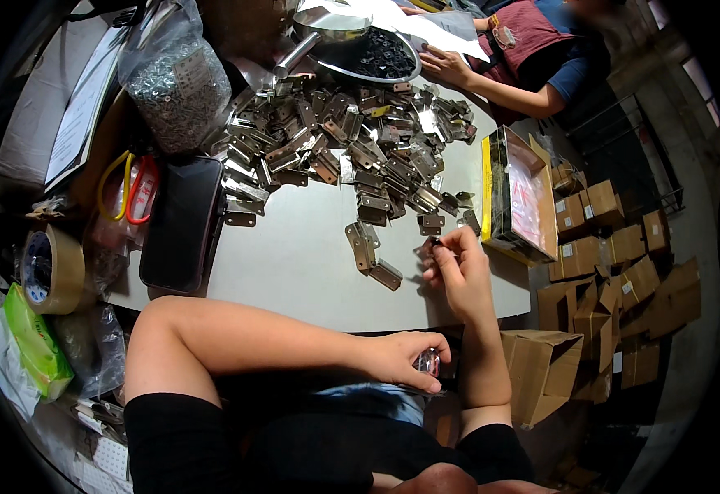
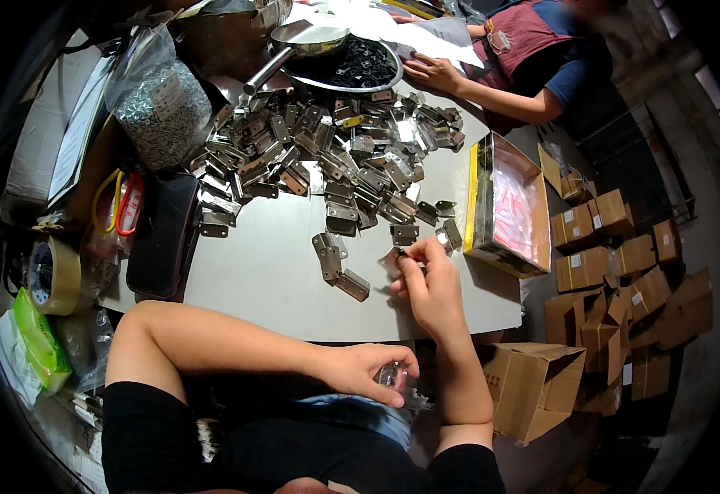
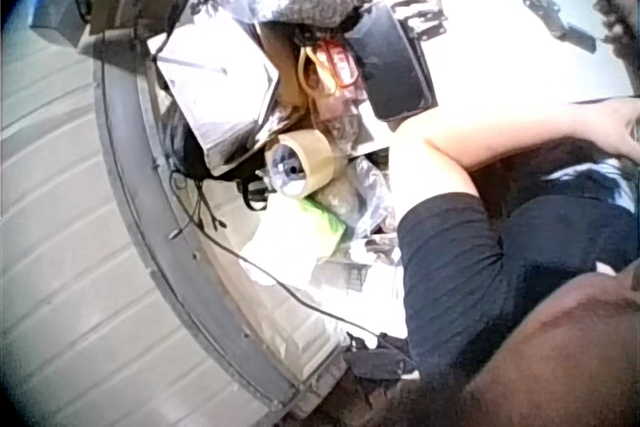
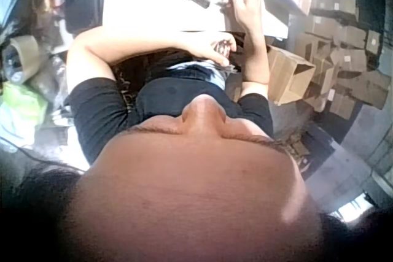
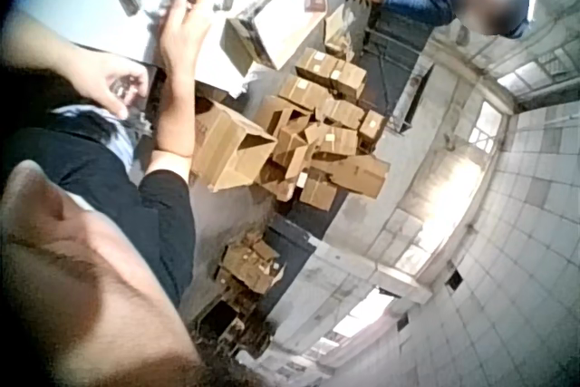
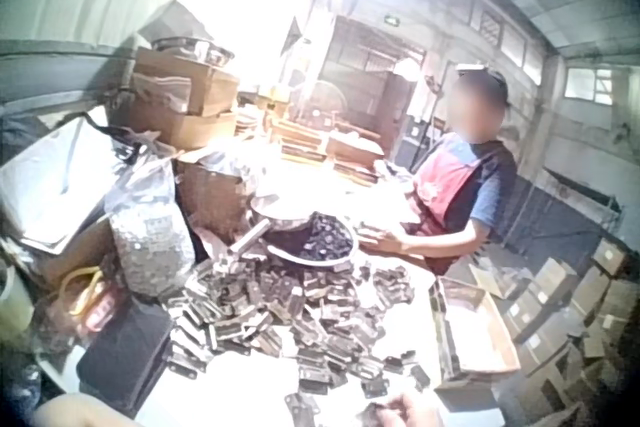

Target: The person picks up small rectangular metal parts from a pile on a table and places them into small plastic bags. The person then places the filled bags into a cardboard box.

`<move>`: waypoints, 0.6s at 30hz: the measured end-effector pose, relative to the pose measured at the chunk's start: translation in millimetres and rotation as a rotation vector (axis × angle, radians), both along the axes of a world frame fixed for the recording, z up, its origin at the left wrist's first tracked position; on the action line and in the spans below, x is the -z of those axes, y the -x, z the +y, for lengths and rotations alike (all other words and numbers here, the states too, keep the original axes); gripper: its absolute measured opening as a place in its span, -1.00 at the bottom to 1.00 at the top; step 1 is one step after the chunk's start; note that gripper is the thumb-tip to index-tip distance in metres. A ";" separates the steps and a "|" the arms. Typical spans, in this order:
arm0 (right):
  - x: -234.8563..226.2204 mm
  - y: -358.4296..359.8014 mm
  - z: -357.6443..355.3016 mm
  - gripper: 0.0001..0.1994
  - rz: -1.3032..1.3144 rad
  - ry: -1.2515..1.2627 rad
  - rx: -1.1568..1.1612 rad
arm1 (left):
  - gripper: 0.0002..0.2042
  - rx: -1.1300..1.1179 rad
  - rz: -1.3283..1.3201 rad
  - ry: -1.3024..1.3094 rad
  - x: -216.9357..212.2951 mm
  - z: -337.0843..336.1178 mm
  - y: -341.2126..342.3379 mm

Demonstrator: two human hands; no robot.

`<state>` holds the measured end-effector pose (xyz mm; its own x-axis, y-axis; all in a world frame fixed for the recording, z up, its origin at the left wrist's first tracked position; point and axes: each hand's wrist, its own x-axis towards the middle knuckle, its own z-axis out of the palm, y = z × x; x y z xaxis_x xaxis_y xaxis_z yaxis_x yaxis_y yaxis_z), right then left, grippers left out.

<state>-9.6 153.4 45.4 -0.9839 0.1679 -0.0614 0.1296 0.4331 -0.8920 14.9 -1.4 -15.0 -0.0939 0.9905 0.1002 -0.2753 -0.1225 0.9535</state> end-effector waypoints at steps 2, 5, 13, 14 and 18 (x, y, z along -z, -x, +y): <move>-1.6 4.3 2.4 -0.94 0.046 -0.039 0.057 | -0.53 -0.008 0.021 0.013 -0.6 -0.4 1.0; 14.8 8.4 34.3 -0.94 0.091 -0.013 0.051 | -0.53 0.002 -0.019 0.035 -0.3 0.8 1.2; 7.0 18.1 51.7 -0.91 0.170 -0.331 0.172 | -0.55 -0.013 -0.015 0.026 2.3 1.2 0.6; 5.4 22.0 52.0 -0.92 0.212 -0.458 0.156 | -0.55 -0.003 -0.037 0.027 3.4 1.8 0.4; -10.6 43.5 44.9 -0.91 0.380 -0.852 0.078 | -0.54 -0.016 -0.009 0.018 5.8 3.4 -0.9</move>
<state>-53.1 198.3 56.0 -0.8968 0.0751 0.4360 -0.0489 0.9626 -0.2664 15.8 2.0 -20.7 -0.1108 0.9905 0.0811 -0.2819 -0.1096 0.9532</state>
